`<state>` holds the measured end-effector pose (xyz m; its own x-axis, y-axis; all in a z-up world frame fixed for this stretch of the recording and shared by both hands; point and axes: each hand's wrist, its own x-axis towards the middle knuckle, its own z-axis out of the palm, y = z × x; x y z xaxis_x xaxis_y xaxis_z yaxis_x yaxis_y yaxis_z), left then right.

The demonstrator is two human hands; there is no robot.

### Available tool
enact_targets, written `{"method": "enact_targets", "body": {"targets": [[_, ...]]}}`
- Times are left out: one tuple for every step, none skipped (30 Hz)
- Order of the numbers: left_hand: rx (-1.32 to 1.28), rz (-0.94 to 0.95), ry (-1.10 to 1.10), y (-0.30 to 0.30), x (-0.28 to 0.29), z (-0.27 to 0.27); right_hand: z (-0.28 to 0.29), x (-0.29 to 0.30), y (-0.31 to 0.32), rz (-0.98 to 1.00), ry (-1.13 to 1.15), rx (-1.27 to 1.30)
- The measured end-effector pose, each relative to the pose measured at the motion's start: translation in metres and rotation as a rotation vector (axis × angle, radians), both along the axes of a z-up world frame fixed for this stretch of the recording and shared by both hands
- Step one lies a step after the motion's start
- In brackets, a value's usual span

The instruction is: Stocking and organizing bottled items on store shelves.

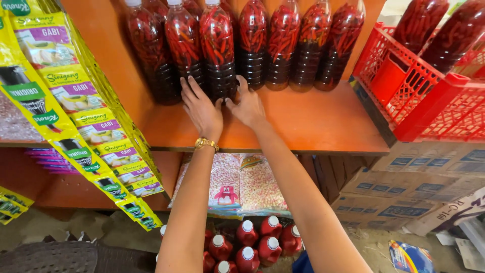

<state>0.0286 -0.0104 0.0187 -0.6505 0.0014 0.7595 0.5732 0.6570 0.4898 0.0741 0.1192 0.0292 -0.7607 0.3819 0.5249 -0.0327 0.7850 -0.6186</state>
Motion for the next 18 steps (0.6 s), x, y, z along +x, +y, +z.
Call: {"method": "enact_targets", "body": {"targets": [[-0.003,0.005,0.0,-0.0001,0.0002,-0.0012,-0.003,-0.0017,0.0013,0.013,0.019,-0.003],[-0.002,0.005,0.001,-0.0005,0.001,-0.0004,-0.0027,-0.0014,0.0011,0.014,0.021,-0.002],[0.0,0.002,-0.002,-0.0009,0.0019,0.0004,-0.0024,-0.001,0.0008,0.021,0.032,0.002],[0.003,-0.001,-0.005,-0.0014,0.0026,0.0015,-0.0017,-0.0009,0.0005,0.028,0.044,0.006],[0.004,-0.001,-0.003,-0.001,0.003,0.0026,-0.0004,-0.0003,0.0005,0.029,0.046,0.007],[0.001,0.0,-0.008,-0.0013,0.0037,0.003,0.0002,0.0005,-0.0002,0.026,0.031,0.001],[-0.003,0.0,-0.013,-0.0019,0.0045,0.0032,0.0006,0.0011,-0.0012,0.022,0.015,-0.006],[-0.001,0.006,-0.015,-0.0013,0.0047,0.0038,-0.0013,-0.0002,0.0006,0.028,0.014,-0.005],[-0.007,0.019,-0.02,-0.0009,0.005,0.0044,-0.0032,-0.0016,0.002,0.03,0.022,0.008],[-0.014,0.035,-0.026,-0.002,0.005,0.005,-0.0051,-0.0037,0.0021,0.035,0.031,0.02],[-0.012,0.045,-0.028,-0.0019,0.0052,0.0043,-0.0065,-0.0039,0.0029,0.045,0.03,0.022],[-0.013,0.044,-0.026,-0.0017,0.0046,0.0045,-0.0071,-0.0049,0.0037,0.037,0.039,0.042],[-0.015,0.043,-0.025,-0.0013,0.004,0.0049,-0.0076,-0.006,0.0046,0.029,0.048,0.062],[-0.013,0.051,-0.024,-0.0018,0.0041,0.0055,-0.0075,-0.0066,0.0043,0.037,0.049,0.063],[-0.019,0.053,-0.026,-0.0019,0.0041,0.0061,-0.0074,-0.0072,0.0042,0.031,0.058,0.076],[-0.026,0.052,-0.029,-0.0007,0.0048,0.0063,-0.0079,-0.0068,0.0054,0.023,0.067,0.088],[-0.025,0.056,-0.028,-0.0014,0.0043,0.0067,-0.0061,-0.0065,0.004,0.027,0.067,0.089],[-0.027,0.051,-0.032,-0.0014,0.0046,0.006,-0.0056,-0.0049,0.0032,0.023,0.058,0.08]]}}
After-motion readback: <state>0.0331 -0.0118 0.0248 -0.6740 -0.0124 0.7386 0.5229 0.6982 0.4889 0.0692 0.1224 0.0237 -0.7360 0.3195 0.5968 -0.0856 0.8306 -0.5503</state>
